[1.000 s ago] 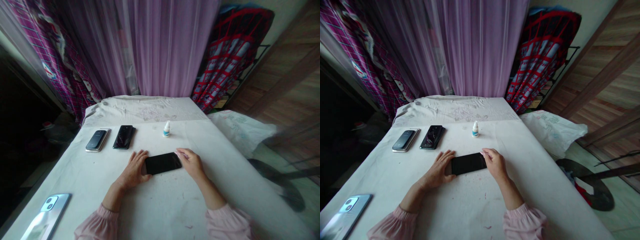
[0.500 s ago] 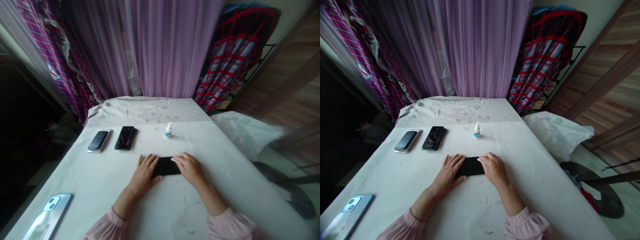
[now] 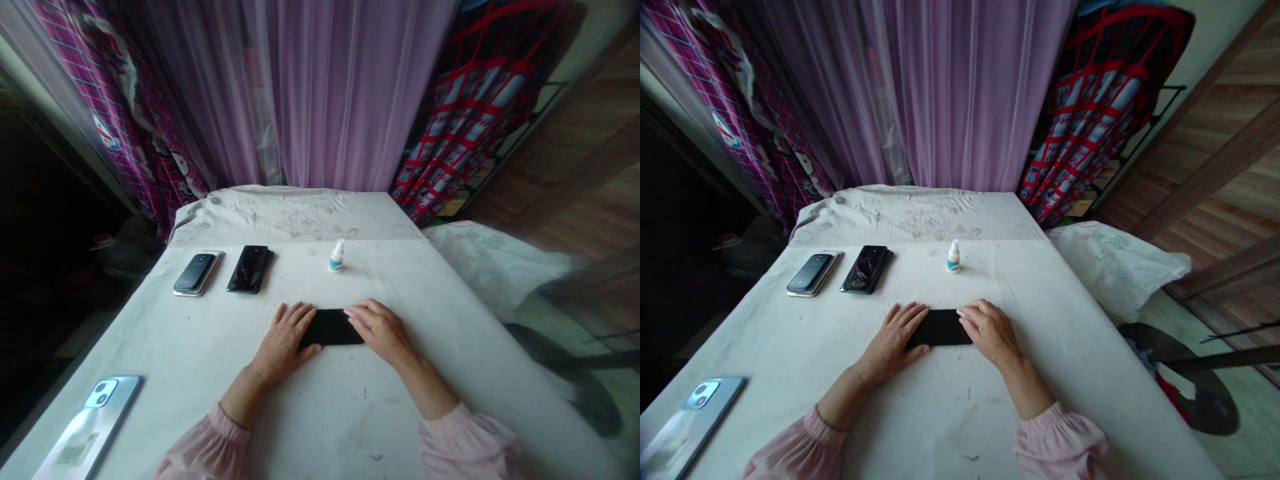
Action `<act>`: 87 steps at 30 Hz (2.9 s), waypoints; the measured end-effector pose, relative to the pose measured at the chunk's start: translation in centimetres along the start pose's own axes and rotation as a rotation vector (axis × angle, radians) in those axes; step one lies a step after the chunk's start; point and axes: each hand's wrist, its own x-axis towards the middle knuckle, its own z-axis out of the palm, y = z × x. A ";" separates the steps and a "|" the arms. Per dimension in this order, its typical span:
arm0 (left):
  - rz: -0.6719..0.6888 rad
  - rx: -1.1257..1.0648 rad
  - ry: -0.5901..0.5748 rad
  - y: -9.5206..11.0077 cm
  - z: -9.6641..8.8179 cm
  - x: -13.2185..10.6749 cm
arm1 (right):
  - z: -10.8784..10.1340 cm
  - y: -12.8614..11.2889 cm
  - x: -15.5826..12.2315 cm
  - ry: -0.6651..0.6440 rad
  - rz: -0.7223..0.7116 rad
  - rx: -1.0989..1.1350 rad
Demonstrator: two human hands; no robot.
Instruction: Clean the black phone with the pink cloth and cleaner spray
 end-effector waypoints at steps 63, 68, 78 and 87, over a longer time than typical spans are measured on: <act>0.024 -0.053 -0.022 0.1 -0.6 0.3 | 0.2 0.7 -2.1 0.053 0.016 -0.012; 0.021 -0.047 -0.022 0.2 -0.6 0.3 | 0.6 1.1 -1.2 0.070 0.035 -0.029; 0.029 -0.044 0.004 0.2 -0.5 0.3 | -1.1 -1.1 -5.2 -0.013 -0.012 -0.060; 0.026 -0.034 -0.013 0.1 -0.5 0.3 | 0.1 0.4 -0.7 -0.003 0.069 -0.110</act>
